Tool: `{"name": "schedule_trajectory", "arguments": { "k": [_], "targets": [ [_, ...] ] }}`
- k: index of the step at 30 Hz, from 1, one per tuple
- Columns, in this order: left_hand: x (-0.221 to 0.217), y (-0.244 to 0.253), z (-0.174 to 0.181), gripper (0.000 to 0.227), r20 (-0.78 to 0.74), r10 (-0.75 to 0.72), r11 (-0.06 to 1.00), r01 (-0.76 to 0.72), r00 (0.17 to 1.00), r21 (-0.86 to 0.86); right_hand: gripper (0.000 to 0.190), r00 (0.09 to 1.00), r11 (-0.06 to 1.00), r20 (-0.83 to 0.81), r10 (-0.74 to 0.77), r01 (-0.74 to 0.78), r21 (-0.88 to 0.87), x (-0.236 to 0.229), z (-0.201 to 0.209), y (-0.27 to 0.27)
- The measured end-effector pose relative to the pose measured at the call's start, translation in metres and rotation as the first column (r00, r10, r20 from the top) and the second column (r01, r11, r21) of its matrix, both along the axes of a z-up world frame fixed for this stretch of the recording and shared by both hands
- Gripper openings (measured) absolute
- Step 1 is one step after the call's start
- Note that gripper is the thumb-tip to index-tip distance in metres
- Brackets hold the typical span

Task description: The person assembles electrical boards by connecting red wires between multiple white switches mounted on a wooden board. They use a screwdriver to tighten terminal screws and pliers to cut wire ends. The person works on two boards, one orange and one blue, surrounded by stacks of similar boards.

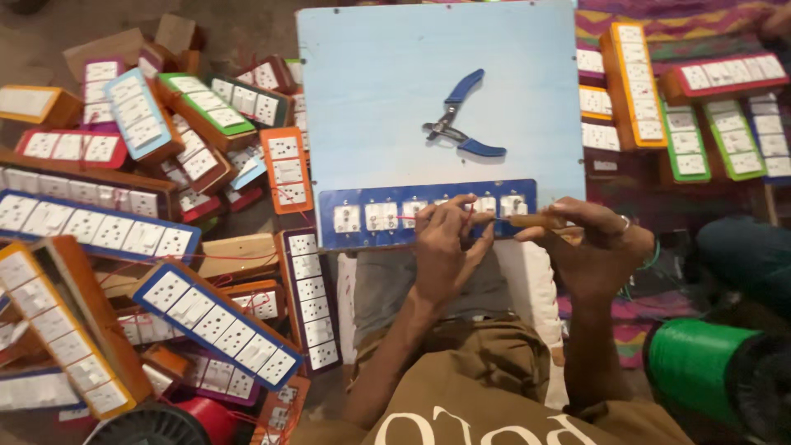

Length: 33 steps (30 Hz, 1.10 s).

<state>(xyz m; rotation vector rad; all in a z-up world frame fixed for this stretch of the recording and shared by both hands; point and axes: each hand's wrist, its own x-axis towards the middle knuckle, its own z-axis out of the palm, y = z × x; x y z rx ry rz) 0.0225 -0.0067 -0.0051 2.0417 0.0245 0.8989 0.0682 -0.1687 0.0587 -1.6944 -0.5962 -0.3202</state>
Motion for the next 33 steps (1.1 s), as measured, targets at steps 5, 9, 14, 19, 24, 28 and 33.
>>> {"name": "schedule_trajectory", "arguments": {
  "k": [5, 9, 14, 19, 24, 28, 33],
  "targets": [
    [-0.012, 0.008, 0.002, 0.03, -0.002, 0.105, 0.994, -0.105, 0.994, 0.031, 0.021, 0.995, 0.997, 0.104, 0.004, -0.012, 0.081, 0.002, -0.018, 0.008],
    [-0.014, 0.015, 0.002, 0.027, -0.029, 0.079, 0.997, -0.079, 0.996, 0.016, 0.023, 0.988, 0.994, 0.136, 0.08, -0.089, 0.063, 0.001, -0.028, 0.022],
    [-0.014, 0.014, 0.002, 0.024, -0.053, 0.068, 0.998, -0.068, 0.996, 0.015, 0.022, 0.97, 0.997, 0.229, 0.081, -0.074, -0.038, 0.0, -0.026, 0.029],
    [-0.014, 0.014, 0.001, 0.024, -0.041, 0.034, 0.999, -0.033, 0.999, 0.015, 0.02, 0.96, 0.99, 0.261, 0.1, -0.071, -0.118, 0.001, -0.019, 0.033],
    [-0.014, 0.012, 0.002, 0.023, -0.046, 0.059, 0.998, -0.058, 0.997, 0.01, 0.022, 0.97, 0.974, 0.17, 0.174, -0.144, -0.173, 0.001, -0.005, 0.031],
    [-0.014, 0.015, 0.004, 0.023, -0.047, 0.043, 0.999, -0.043, 0.998, 0.003, 0.029, 0.92, 0.959, 0.388, 0.053, 0.062, -0.278, 0.001, 0.006, 0.03],
    [-0.014, 0.018, 0.007, 0.022, -0.04, 0.037, 0.999, -0.036, 0.999, 0.022, 0.035, 0.913, 0.973, 0.404, -0.066, 0.148, -0.175, -0.002, 0.003, 0.034]
  ]
}}
